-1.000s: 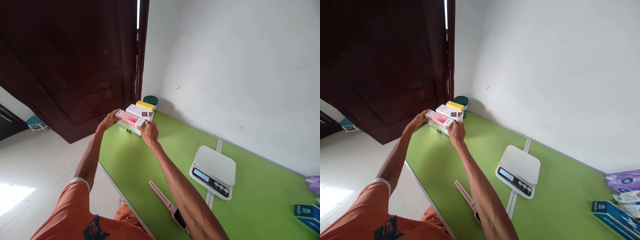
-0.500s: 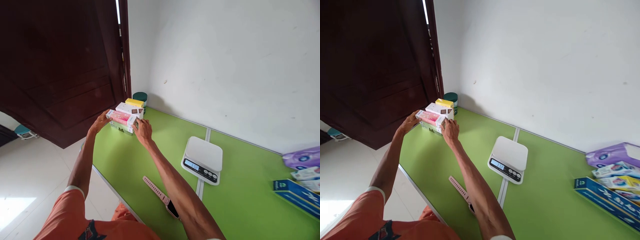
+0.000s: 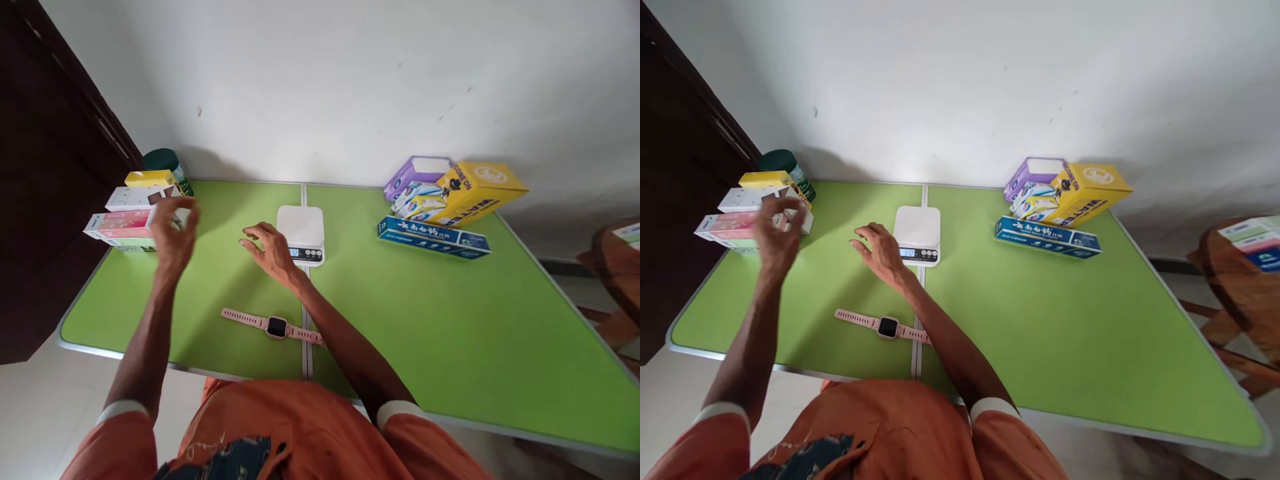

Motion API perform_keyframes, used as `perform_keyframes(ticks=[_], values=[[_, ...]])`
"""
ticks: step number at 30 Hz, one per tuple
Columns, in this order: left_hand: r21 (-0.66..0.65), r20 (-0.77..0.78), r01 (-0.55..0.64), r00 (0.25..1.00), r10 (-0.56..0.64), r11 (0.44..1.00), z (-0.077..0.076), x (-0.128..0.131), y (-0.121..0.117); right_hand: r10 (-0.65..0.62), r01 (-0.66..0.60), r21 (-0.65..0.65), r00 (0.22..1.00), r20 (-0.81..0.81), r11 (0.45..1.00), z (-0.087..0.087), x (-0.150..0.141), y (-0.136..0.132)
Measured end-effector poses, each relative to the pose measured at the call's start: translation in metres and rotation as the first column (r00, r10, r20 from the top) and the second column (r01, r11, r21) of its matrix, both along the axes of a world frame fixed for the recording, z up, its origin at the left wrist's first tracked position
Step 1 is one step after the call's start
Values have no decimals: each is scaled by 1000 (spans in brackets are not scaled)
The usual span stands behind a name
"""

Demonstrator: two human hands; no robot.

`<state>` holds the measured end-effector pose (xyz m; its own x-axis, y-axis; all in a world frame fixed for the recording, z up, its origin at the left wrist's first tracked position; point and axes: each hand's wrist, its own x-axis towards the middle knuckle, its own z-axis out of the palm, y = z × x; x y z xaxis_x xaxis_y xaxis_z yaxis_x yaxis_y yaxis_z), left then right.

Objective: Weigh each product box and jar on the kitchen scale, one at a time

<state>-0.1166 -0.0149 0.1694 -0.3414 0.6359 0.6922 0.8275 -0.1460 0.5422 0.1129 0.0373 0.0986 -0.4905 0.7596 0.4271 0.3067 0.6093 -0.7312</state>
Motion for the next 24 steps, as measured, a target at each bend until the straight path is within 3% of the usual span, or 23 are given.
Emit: perform_keyframes(ticks=[2,4,7,9,11,14,16,18,20,24], values=[[-139,39,208,978,-204,968,-15,48,25,-23,23,11,999,-43,1000,-5,27,-2],[-211,105,380,925,-366,900,-30,89,46,-58,60,25,995,-78,998,-9,58,-1],[-286,173,591,806,-567,754,-44,142,74,-214,219,38,970,-113,975,-11,115,5],[-343,193,690,716,-671,637,-49,177,94,-398,408,64,909,-122,911,-12,164,10],[-421,212,749,629,-748,512,-53,213,116,-608,621,104,782,-134,777,-15,220,17],[-528,219,762,548,-807,375,-62,269,150,-862,877,143,478,-170,458,-26,304,27],[-573,185,739,537,-823,354,-68,304,168,-947,961,128,266,-180,245,-39,352,34],[-614,143,703,546,-826,358,-74,334,180,-980,990,70,131,-147,122,-51,387,41],[-664,122,660,560,-819,352,-78,357,186,-992,995,-19,94,-86,96,-63,408,49],[-731,122,601,583,-803,325,-85,383,188,-986,973,-160,164,-37,168,-76,419,63]])
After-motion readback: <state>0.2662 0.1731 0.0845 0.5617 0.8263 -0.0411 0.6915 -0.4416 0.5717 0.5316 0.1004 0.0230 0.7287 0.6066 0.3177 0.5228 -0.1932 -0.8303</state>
